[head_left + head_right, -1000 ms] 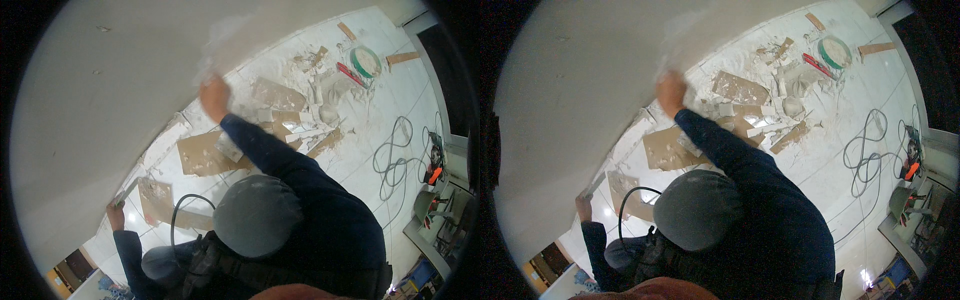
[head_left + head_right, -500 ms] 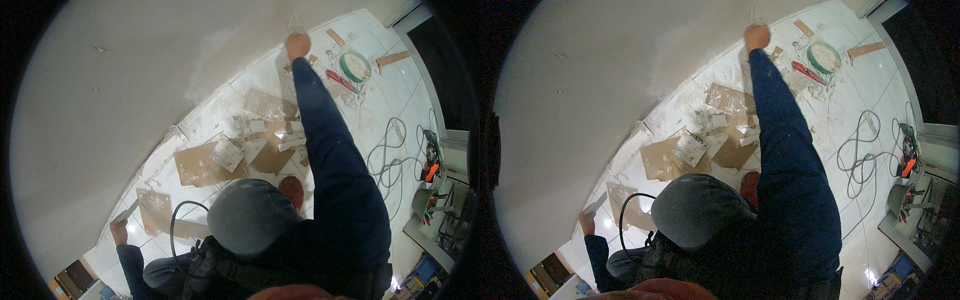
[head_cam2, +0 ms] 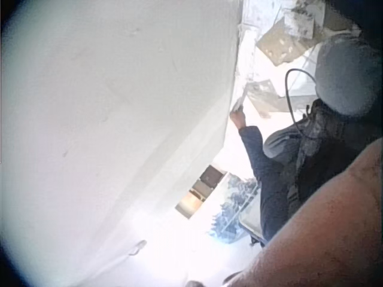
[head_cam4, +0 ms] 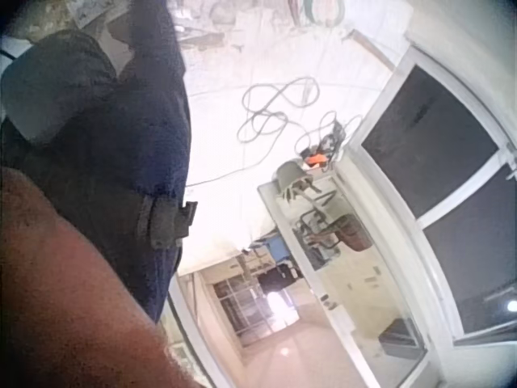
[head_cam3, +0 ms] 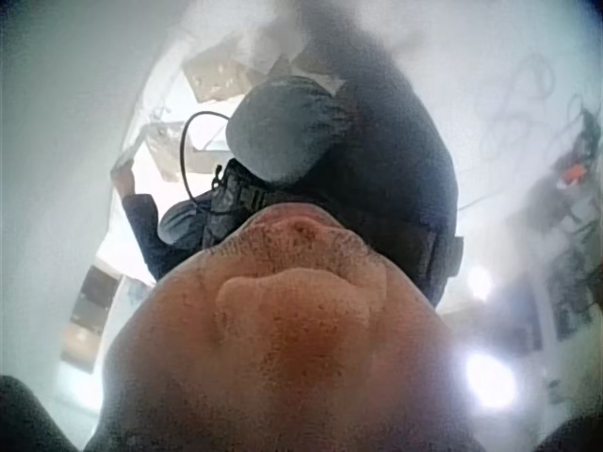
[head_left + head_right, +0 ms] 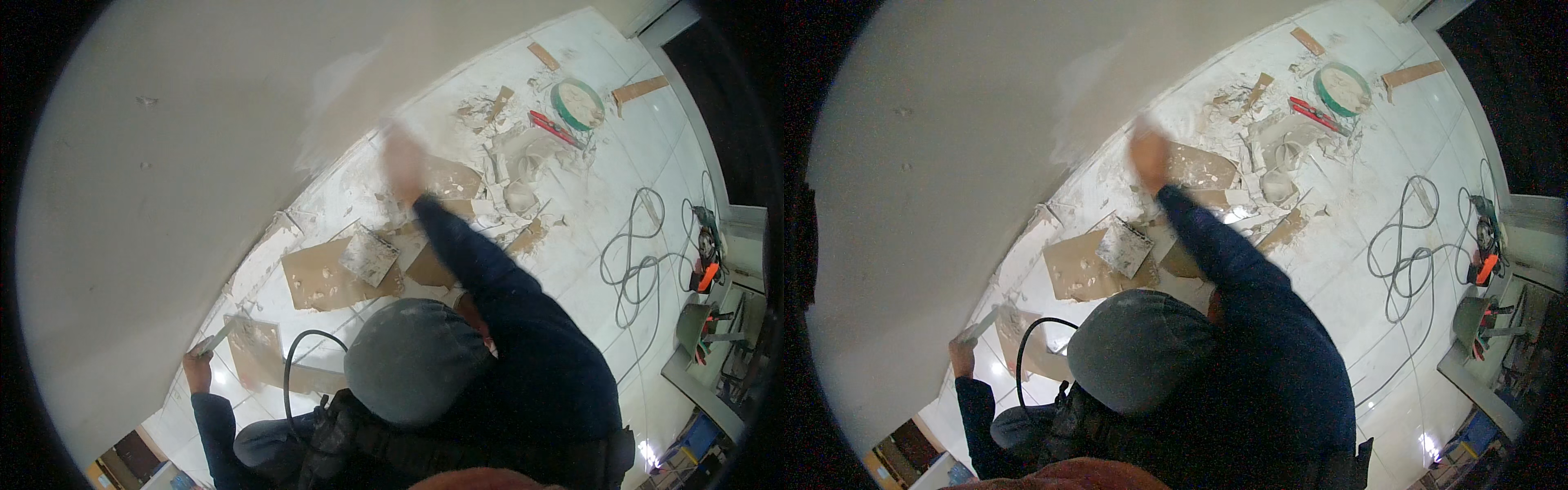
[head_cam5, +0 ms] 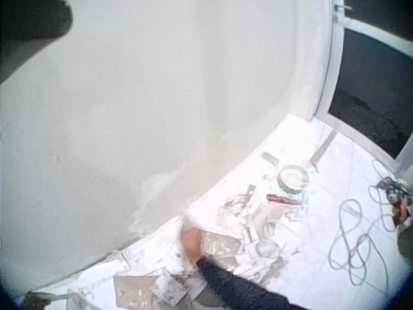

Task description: The person applies compound to a wall corner using a putty knife, scrapes and mixes compound between putty knives, and applies the compound along the wall surface.

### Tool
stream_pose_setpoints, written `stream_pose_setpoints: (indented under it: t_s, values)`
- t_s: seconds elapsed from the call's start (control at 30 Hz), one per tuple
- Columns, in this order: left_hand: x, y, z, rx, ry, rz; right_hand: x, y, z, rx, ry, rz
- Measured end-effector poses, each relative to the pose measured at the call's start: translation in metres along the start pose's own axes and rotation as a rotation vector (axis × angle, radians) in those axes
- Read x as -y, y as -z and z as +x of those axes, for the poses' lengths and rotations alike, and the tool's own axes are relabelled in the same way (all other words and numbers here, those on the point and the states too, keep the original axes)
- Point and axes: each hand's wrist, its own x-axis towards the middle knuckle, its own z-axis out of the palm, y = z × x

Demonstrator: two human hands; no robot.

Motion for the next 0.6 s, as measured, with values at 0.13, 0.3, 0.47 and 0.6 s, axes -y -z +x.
stream_pose_setpoints:
  t_s: [0.13,0.3,0.47,0.6]
  values:
    - [0.047,0.008,-0.024,0.007,0.103,0.069,-0.127,0.041,0.167,-0.382,-0.245,0.204]
    - [0.066,0.003,-0.026,0.002,0.131,-0.025,-0.166,0.059,0.245,-0.47,-0.178,0.166]
    - [0.054,0.007,-0.015,0.022,0.105,-0.045,-0.088,0.011,0.166,-0.321,-0.254,0.056]
    - [0.029,0.001,-0.004,0.08,0.056,0.0,0.021,-0.034,0.028,-0.091,-0.387,0.292]
